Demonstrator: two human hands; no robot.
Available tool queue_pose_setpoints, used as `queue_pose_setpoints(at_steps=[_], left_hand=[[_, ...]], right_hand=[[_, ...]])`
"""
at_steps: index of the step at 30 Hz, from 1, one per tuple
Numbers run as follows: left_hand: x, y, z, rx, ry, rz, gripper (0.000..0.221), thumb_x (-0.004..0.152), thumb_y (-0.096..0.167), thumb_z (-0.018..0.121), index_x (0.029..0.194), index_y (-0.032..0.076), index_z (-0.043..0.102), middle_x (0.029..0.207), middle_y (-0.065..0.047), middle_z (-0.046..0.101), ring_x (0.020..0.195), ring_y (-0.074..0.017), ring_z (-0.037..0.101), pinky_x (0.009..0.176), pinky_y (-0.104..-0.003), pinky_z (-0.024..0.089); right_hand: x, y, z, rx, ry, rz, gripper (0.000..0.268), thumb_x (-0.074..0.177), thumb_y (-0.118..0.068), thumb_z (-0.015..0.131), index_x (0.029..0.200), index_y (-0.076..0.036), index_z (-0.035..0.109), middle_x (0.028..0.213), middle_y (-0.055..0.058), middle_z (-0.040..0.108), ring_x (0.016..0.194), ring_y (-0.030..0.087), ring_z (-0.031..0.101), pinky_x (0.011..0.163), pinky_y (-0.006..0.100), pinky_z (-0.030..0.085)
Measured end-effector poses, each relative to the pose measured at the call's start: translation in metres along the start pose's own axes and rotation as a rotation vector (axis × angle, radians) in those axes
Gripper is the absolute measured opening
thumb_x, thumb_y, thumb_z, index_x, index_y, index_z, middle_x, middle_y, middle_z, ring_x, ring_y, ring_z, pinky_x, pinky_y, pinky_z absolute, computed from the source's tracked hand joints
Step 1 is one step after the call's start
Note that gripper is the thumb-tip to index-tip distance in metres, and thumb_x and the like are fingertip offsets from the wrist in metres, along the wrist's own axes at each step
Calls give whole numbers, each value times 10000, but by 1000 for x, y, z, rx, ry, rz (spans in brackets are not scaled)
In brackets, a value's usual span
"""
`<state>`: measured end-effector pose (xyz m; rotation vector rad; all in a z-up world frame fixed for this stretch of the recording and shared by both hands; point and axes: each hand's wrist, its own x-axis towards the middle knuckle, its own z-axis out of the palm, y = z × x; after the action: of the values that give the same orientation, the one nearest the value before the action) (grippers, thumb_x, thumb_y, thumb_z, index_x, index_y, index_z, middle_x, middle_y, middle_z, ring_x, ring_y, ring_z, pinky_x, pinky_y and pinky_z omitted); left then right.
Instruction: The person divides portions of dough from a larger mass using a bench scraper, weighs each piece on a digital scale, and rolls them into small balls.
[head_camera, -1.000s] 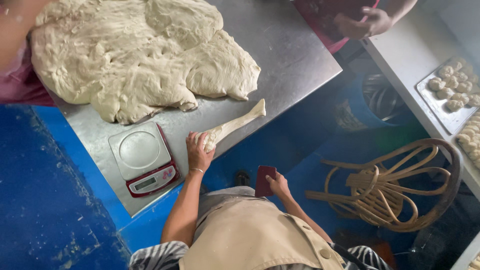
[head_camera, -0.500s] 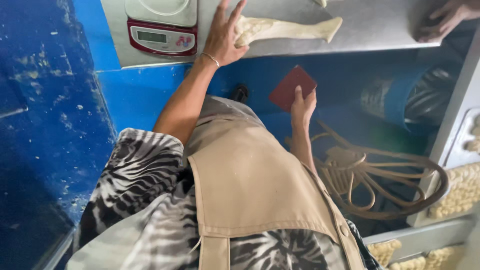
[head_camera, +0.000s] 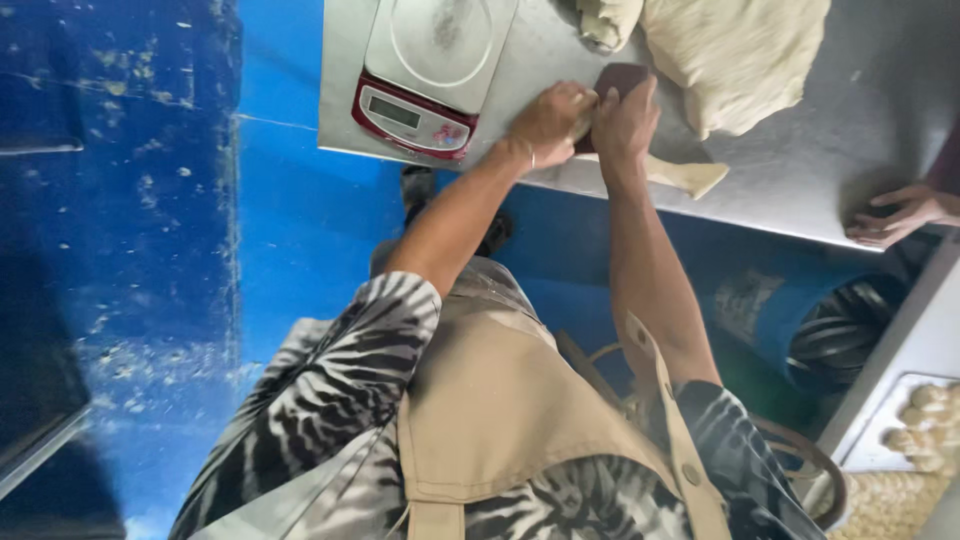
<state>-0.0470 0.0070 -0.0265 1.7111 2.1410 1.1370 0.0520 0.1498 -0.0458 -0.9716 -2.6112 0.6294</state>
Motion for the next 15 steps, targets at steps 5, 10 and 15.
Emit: queue_pose_setpoints(at_steps=[5, 10, 15], left_hand=[[-8, -29, -67, -273, 410, -238, 617, 817, -3, 744, 1392, 130, 565, 1368, -130, 584, 1294, -367, 598, 1090, -437, 546], [-56, -45, -167, 274, 299, -381, 794, 819, 361, 790, 1510, 159, 456, 1481, -197, 460, 1391, -401, 491, 1134, -577, 389], [-9, -3, -151, 428, 374, -286, 983, 1000, 648, 709, 1648, 176, 142, 1653, -261, 162, 1538, -457, 242, 1193, -739, 199]], right_hand=[[-46, -28, -19, -62, 54, -155, 505, 1008, -244, 699, 1327, 96, 505, 1078, 313, 716, 929, 502, 696, 816, 556, 547], [-189, -65, -51, 106, -135, 155, 463, 1043, -246, 659, 1325, 90, 510, 1007, 302, 707, 922, 483, 708, 744, 503, 587], [-193, -70, -78, 255, -148, 295, 379, 969, -263, 697, 1239, -11, 612, 1034, 219, 759, 939, 383, 764, 762, 436, 600]])
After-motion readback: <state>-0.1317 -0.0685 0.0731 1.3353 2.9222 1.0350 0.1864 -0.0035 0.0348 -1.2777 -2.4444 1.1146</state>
